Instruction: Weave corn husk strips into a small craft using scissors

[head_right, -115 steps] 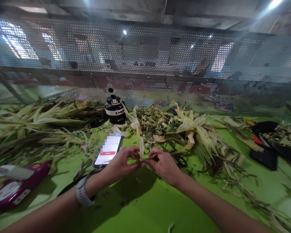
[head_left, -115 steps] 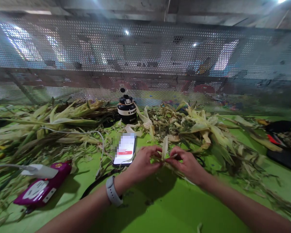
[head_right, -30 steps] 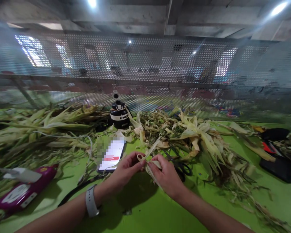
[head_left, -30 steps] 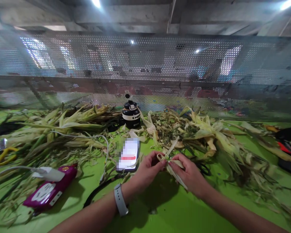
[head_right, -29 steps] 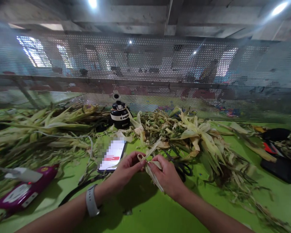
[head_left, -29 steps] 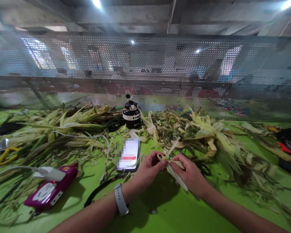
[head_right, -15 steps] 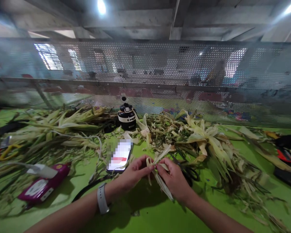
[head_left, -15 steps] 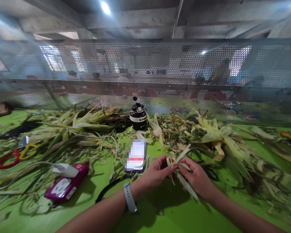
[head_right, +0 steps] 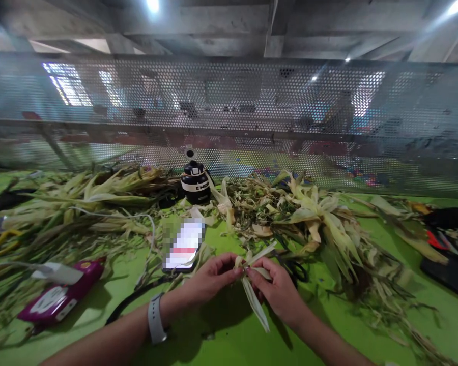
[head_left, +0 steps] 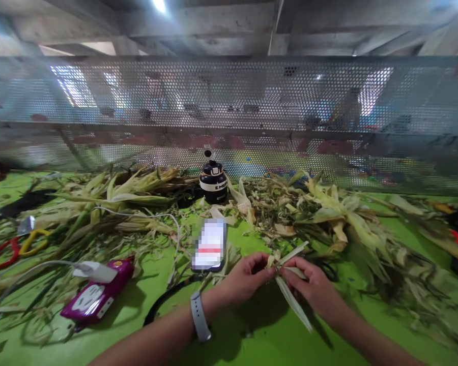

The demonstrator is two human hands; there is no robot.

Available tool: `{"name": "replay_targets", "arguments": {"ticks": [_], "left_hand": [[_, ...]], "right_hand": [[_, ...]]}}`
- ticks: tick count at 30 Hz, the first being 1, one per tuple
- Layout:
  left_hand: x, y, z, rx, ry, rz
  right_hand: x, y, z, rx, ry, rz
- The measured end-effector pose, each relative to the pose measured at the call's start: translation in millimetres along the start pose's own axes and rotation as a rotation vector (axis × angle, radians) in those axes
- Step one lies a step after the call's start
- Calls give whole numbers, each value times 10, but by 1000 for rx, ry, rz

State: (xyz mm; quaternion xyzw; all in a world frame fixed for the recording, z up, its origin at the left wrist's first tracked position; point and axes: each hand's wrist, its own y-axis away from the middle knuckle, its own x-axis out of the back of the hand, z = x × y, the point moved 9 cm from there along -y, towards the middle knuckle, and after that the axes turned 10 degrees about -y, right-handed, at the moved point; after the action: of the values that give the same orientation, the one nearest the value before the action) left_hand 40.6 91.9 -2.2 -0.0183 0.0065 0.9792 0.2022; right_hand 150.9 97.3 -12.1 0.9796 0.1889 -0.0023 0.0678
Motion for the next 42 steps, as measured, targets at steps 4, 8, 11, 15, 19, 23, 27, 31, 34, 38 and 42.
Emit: {"name": "replay_targets", "arguments": {"ticks": [4,8,11,15,19,23,27,31,34,38,42], "left_hand": [[-22,33,-23,61,41,-4],[-13,64,-64,144,97,20],[55,67,-132,188,146,71],[131,62,-230,223,170,97],[135,65,-236,221,166,94],[54,85,-147,184,71,53],[-34,113,-42,120,-79,-17],[-104,146,50,82,-139,-128],[-118,175,99,80,-141,-163],[-105,178,86,70,-178,-128],[-7,121,-21,87,-187,-40]], "right_hand": [[-8,50,4,14,12,-11],[71,71,-60,127,170,29],[157,134,-275,338,424,145],[18,433,-691,807,855,294],[-376,620,-732,1036,1057,49],[-495,707,-771,1117,1007,-44],[-285,651,-874,1053,877,143],[-86,491,-811,834,762,227],[-36,368,-653,615,706,200],[-26,314,-564,500,714,202],[-21,244,-531,446,698,135]]}}
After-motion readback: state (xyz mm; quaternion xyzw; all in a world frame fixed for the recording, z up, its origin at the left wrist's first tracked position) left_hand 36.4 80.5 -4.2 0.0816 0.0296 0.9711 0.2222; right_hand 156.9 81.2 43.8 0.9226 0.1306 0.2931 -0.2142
